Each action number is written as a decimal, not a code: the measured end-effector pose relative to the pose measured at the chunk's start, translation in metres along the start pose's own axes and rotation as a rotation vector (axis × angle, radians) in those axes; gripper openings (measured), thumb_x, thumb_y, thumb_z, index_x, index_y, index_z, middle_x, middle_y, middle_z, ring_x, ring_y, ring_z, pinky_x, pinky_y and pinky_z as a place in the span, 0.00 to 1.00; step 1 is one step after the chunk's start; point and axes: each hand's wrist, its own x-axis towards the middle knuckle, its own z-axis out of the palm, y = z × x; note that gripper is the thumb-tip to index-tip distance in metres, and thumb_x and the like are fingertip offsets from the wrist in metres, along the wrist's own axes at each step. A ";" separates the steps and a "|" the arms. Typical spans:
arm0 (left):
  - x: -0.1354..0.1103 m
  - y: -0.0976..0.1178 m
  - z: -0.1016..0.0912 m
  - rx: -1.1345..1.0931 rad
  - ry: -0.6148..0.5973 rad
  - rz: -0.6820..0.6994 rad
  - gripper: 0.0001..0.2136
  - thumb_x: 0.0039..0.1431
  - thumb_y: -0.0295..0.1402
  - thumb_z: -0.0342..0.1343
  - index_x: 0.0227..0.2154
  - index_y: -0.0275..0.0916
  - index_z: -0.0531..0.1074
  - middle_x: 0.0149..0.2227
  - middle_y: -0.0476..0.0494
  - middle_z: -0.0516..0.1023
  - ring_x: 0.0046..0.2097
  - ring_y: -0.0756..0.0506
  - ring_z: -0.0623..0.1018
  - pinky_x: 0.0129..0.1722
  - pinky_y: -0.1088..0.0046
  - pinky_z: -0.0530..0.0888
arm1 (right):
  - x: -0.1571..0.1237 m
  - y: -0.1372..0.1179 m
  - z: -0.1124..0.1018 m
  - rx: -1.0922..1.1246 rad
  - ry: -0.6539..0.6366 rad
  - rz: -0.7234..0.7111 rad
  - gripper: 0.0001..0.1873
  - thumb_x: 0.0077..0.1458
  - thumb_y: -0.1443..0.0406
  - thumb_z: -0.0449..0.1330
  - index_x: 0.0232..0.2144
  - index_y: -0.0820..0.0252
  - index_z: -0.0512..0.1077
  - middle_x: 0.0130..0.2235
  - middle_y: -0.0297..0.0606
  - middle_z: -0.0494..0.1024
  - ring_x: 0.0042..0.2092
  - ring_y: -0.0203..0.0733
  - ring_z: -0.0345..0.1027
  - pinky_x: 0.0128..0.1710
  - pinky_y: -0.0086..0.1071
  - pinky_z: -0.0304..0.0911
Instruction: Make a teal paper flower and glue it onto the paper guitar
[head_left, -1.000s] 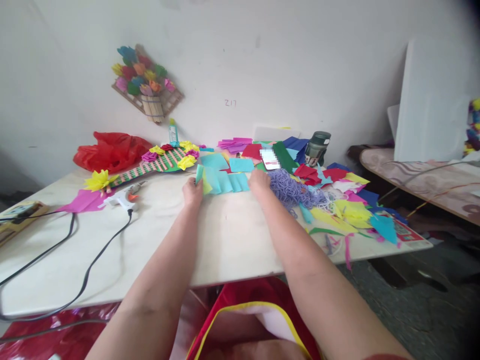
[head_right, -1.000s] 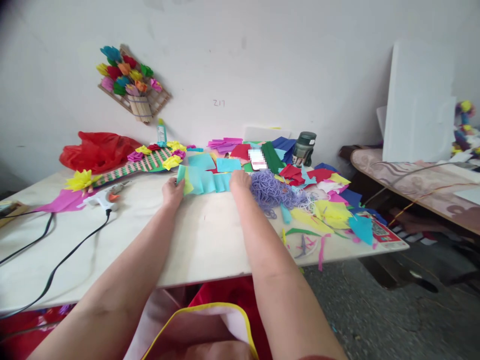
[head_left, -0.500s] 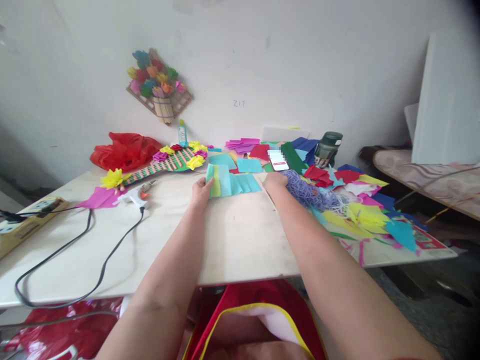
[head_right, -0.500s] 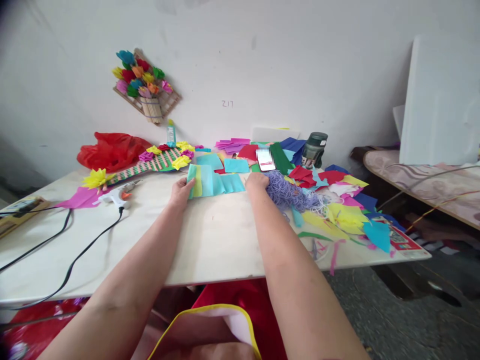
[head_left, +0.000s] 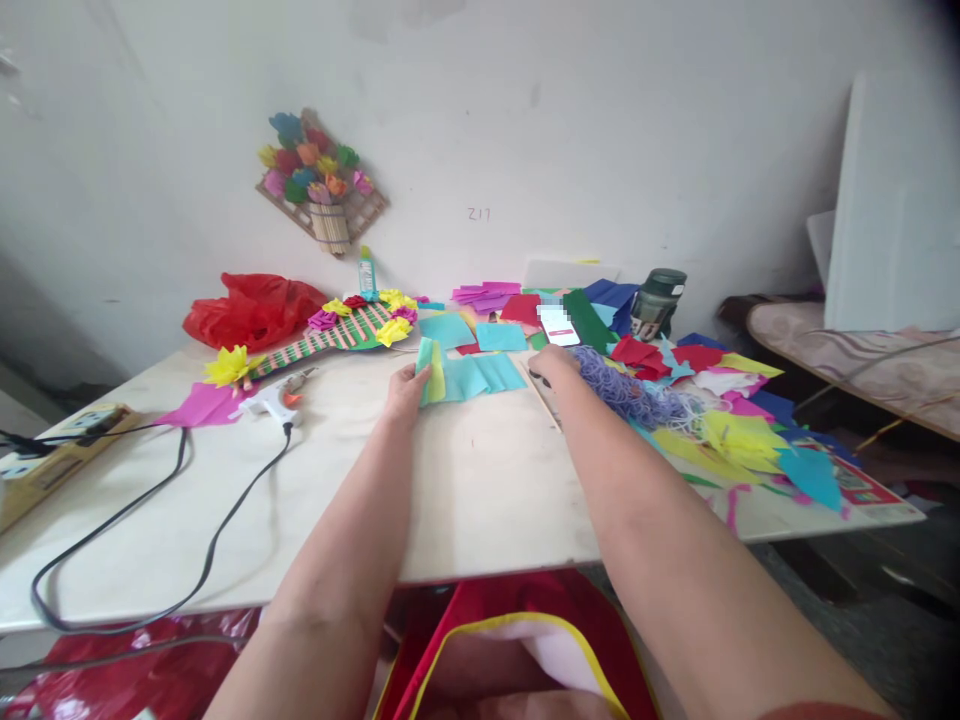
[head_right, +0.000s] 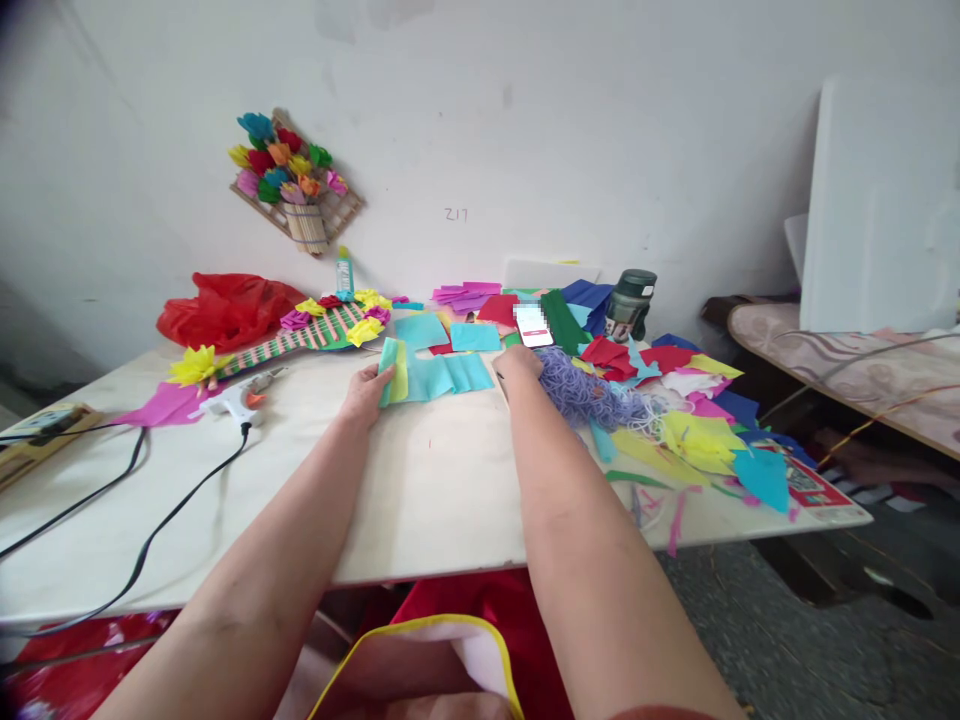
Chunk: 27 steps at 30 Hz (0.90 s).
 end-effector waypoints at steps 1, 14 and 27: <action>0.000 0.000 0.000 -0.001 0.000 -0.006 0.18 0.33 0.45 0.66 0.23 0.36 0.71 0.20 0.49 0.72 0.23 0.49 0.71 0.26 0.73 0.68 | 0.002 0.002 0.001 0.043 -0.012 0.045 0.18 0.45 0.66 0.62 0.41 0.66 0.73 0.38 0.53 0.77 0.45 0.52 0.72 0.41 0.41 0.67; -0.002 0.004 0.007 -0.139 0.005 -0.070 0.13 0.39 0.35 0.64 0.29 0.34 0.73 0.25 0.45 0.76 0.31 0.45 0.77 0.32 0.70 0.73 | -0.049 -0.015 -0.011 0.933 -0.125 0.171 0.02 0.49 0.73 0.55 0.28 0.63 0.66 0.17 0.31 0.67 0.13 0.26 0.50 0.11 0.21 0.45; -0.004 0.013 0.011 -0.283 0.137 -0.111 0.06 0.47 0.27 0.60 0.30 0.33 0.73 0.29 0.41 0.78 0.36 0.44 0.79 0.40 0.67 0.75 | -0.090 -0.028 0.018 1.215 -0.433 -0.223 0.12 0.45 0.68 0.63 0.36 0.60 0.69 0.22 0.28 0.74 0.22 0.29 0.66 0.16 0.20 0.53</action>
